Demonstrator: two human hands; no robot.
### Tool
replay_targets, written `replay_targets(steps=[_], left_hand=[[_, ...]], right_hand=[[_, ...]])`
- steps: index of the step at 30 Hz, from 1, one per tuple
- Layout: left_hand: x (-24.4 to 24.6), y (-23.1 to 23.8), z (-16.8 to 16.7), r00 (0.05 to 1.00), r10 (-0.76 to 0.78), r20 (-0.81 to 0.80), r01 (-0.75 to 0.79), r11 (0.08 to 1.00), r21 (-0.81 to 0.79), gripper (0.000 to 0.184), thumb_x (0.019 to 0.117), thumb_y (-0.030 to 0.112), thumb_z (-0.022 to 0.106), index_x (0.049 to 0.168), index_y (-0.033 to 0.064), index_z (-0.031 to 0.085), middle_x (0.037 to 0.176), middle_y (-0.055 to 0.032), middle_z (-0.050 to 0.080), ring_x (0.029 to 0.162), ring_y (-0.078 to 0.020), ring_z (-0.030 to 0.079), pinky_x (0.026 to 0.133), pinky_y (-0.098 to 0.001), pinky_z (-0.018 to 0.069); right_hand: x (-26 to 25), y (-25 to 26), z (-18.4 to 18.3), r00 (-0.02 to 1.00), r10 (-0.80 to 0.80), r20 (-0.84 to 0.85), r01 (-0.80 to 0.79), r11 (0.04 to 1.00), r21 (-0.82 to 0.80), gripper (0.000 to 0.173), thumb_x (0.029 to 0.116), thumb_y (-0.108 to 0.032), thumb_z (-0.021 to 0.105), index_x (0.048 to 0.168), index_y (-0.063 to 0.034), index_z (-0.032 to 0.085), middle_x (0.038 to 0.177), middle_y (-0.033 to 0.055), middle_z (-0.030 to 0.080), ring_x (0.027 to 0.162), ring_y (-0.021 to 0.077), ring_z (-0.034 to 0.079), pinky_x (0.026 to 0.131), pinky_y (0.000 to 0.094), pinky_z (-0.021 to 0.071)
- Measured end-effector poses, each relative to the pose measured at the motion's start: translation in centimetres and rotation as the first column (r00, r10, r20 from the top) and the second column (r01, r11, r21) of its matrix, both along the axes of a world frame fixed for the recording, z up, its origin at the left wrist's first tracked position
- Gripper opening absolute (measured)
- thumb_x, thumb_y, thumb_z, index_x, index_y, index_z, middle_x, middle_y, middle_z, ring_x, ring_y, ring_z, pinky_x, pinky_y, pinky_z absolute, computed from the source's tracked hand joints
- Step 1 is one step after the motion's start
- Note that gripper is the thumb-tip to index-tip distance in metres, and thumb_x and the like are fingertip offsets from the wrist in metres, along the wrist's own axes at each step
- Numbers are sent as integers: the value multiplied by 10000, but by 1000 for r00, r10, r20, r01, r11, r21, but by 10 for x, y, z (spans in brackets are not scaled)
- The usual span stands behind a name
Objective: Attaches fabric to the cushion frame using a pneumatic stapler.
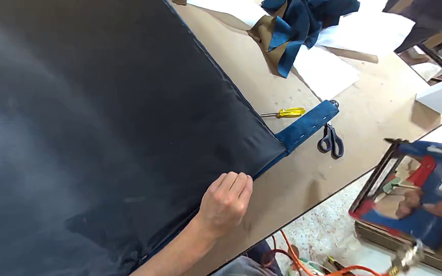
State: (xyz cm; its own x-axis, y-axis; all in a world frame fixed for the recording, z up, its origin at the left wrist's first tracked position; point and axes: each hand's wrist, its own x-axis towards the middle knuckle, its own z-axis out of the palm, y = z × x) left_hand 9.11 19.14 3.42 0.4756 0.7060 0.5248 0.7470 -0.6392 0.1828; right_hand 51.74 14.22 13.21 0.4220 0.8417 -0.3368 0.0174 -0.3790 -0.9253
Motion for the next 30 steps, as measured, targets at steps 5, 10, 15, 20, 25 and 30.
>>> replay_targets(steps=[5,10,15,20,25,30], left_hand=[[1,0,2,1000,-13,29,13,1000,-11,248,933,15,553,1056,56,763,979,-53,748,830,-191,694,703,-302,577],[4,0,1,999,-14,29,15,999,-30,242,955,15,532,1052,46,751,986,-60,746,838,-200,692,707,-309,569],[4,1,3,999,-36,41,38,998,-47,245,974,4,503,1051,24,734,946,-76,728,814,-214,675,689,-321,552],[5,5,6,996,-44,73,55,987,-149,234,938,2,511,1004,40,733,902,-60,701,803,-210,657,675,-318,541],[8,5,13,999,-46,7,47,984,-174,238,966,-7,484,987,17,720,887,-70,683,776,-217,636,641,-327,510],[11,4,14,999,-35,-4,33,986,-166,247,999,-12,456,981,1,702,903,-82,689,767,-217,633,634,-325,502]], right_hand=[[-61,-27,11,968,247,48,-246,969,-22,289,980,-218,644,1241,-94,639,729,2,685,580,181,668,577,413,618],[-110,-14,33,871,437,225,-423,900,-110,207,922,-77,677,1112,5,668,861,75,756,704,215,733,655,422,641],[-128,17,37,751,519,407,-439,854,-279,138,878,-191,709,967,-87,694,722,7,705,586,152,687,526,377,600],[-133,42,33,687,582,435,-488,813,-318,155,888,-260,684,963,-125,696,667,-14,667,529,141,644,477,360,562],[-132,55,30,680,597,425,-473,800,-369,167,879,-289,691,932,-130,692,645,-4,651,510,154,632,466,375,558],[-133,57,29,685,611,398,-483,789,-380,167,887,-282,691,938,-123,689,645,0,647,515,161,632,467,378,556]])
